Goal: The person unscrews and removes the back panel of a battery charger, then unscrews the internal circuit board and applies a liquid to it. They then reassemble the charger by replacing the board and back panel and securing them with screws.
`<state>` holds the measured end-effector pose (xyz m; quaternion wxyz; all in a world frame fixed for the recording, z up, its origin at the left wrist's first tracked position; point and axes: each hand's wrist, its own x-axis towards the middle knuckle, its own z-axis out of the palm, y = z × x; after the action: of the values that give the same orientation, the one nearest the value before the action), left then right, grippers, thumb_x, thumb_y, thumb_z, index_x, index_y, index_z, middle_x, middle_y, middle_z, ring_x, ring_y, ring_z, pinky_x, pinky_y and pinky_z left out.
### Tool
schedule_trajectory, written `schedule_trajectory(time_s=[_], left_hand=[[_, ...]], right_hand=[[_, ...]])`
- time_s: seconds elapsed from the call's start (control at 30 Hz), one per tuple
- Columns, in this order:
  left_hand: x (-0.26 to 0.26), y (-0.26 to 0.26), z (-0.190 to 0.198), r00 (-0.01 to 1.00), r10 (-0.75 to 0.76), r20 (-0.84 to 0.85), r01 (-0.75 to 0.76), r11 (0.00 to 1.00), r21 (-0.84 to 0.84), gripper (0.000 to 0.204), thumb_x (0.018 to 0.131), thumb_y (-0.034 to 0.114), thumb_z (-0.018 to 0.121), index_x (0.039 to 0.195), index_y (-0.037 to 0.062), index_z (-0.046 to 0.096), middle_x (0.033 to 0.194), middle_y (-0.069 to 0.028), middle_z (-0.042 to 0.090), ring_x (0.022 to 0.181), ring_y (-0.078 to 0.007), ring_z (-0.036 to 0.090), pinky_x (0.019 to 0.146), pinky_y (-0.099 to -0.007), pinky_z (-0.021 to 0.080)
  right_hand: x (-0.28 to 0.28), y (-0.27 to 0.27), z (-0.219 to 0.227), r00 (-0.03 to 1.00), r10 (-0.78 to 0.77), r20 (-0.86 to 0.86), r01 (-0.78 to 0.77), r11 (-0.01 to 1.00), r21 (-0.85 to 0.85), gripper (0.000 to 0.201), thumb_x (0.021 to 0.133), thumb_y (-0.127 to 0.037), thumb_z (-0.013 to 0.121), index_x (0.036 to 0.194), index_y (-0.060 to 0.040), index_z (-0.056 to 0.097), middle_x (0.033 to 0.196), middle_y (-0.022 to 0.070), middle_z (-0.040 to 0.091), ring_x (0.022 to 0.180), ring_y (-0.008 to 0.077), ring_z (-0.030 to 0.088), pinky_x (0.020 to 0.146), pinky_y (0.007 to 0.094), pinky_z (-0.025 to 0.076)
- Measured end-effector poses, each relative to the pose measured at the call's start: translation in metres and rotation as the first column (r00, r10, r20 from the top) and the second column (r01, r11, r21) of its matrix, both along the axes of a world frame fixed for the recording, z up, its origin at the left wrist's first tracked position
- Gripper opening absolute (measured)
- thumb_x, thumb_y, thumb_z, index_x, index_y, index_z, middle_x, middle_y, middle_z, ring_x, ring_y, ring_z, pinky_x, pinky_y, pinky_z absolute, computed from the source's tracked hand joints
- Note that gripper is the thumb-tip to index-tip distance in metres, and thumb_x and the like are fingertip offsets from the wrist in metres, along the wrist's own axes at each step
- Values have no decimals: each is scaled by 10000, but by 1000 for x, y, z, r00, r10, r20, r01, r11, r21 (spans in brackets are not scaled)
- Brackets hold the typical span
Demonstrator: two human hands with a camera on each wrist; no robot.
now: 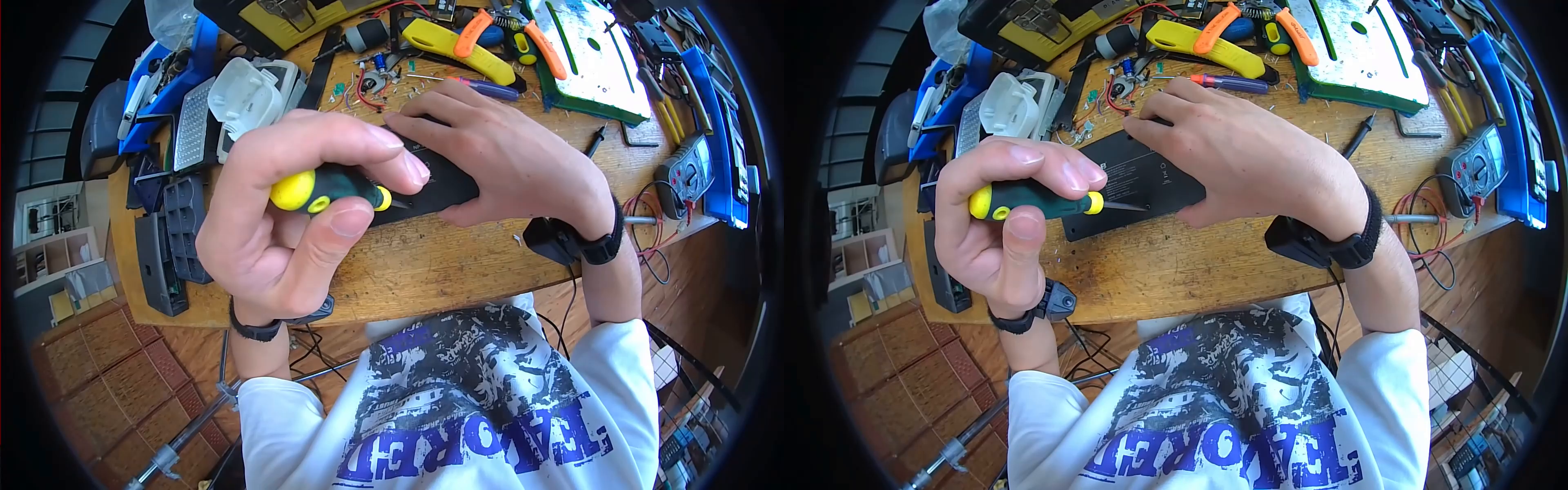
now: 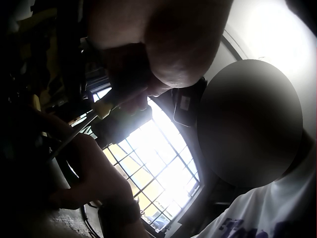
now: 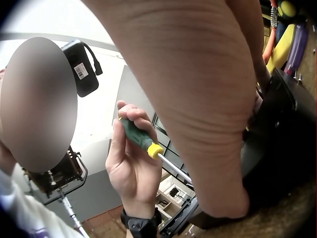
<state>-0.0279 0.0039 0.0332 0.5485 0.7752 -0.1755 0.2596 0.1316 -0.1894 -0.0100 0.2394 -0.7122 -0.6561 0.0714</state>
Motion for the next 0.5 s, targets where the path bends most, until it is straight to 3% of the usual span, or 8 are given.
schedule_trajectory(time_s=[0.5], left_hand=[[1,7,0,995,79,-61,-80,997,-21,492,1101,318,678,1376,-72,556,1097,-209,729,1014,-306,740,934,-465,633]], right_hand=[[-1,-1,0,1000,-3,5,3,1000,8,895,670,-195,913,1479,-19,575,1402,174,599,1325,392,562,1149,467,491]])
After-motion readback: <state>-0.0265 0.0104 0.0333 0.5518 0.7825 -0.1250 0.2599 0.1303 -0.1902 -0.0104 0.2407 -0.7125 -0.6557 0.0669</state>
